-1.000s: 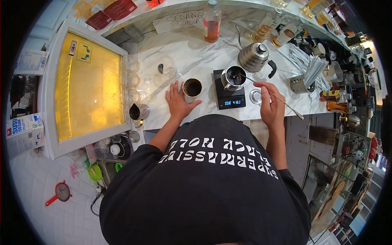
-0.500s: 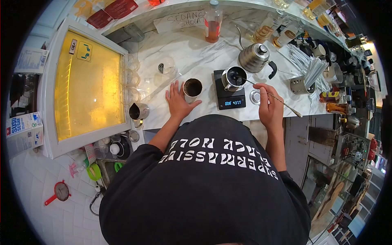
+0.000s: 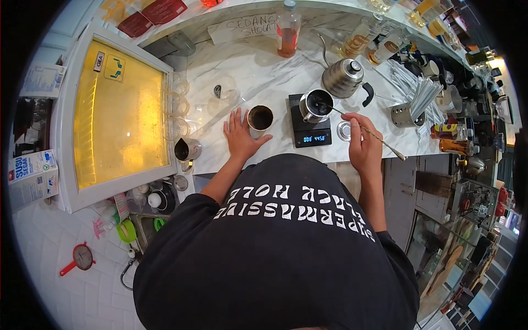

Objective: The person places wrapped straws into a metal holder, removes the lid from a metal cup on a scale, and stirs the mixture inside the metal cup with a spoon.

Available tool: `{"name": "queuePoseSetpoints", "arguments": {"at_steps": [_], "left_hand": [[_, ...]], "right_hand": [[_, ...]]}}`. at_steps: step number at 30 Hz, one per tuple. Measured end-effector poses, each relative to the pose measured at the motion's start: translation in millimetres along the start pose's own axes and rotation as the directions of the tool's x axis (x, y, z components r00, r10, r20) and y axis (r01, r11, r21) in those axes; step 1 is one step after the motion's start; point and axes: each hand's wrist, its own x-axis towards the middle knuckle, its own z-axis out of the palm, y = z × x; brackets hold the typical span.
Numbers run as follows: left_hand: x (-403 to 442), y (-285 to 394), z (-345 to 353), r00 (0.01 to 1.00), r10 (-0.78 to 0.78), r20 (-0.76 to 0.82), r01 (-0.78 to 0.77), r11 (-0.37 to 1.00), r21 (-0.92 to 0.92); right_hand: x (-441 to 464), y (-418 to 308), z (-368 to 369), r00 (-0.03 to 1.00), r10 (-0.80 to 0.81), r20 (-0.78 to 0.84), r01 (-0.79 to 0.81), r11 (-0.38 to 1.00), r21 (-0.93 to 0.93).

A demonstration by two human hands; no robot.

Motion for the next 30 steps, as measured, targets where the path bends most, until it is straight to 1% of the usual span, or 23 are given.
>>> {"name": "queuePoseSetpoints", "arguments": {"at_steps": [3,6,9,12,15,18,19,22,25,28,30], "left_hand": [[0.0,0.5,0.7,1.0,0.011,-0.017,-0.011,1.0,-0.007],[-0.6,0.0,0.0,1.0,0.008,-0.016,-0.008,1.0,-0.001],[0.1,0.4,-0.9,1.0,0.001,-0.01,-0.001,1.0,-0.005],[0.6,0.3,-1.1,1.0,-0.006,0.001,0.006,1.0,-0.014],[-0.1,1.2,-0.5,1.0,-0.005,0.01,0.005,1.0,0.007],[0.7,-0.7,2.0,1.0,0.003,0.001,-0.003,1.0,0.026],[-0.3,-1.6,2.6,1.0,0.004,-0.004,-0.004,1.0,0.031],[-1.0,-2.6,2.1,1.0,0.007,-0.004,-0.007,1.0,0.026],[-1.5,-3.7,4.8,1.0,0.008,-0.01,-0.008,1.0,0.031],[-1.4,-4.9,6.6,1.0,0.008,-0.012,-0.007,0.999,0.033],[-0.1,-2.6,7.3,1.0,-0.013,-0.002,0.013,0.999,0.033]], "right_hand": [[2.1,7.5,8.5,0.998,-0.044,0.039,0.046,0.997,-0.054],[7.6,5.6,14.4,0.999,-0.043,-0.019,0.042,0.999,-0.028],[7.6,5.3,6.2,1.0,0.008,-0.003,-0.008,0.999,-0.048],[3.5,7.2,-1.7,0.999,-0.045,-0.003,0.044,0.996,-0.075],[-2.7,0.7,-3.1,1.0,0.013,0.02,-0.012,0.998,-0.057],[-2.2,8.5,6.7,0.993,-0.113,0.023,0.115,0.987,-0.11],[-0.6,9.5,10.5,0.991,-0.137,0.01,0.137,0.985,-0.102],[4.0,11.6,11.8,0.996,-0.091,-0.014,0.089,0.989,-0.116],[3.6,14.9,0.9,0.999,-0.037,0.0,0.037,0.997,-0.066],[-1.3,12.7,-8.9,0.997,-0.059,0.042,0.063,0.993,-0.097],[-1.1,13.3,-8.8,0.993,-0.106,0.059,0.112,0.987,-0.114]]}}
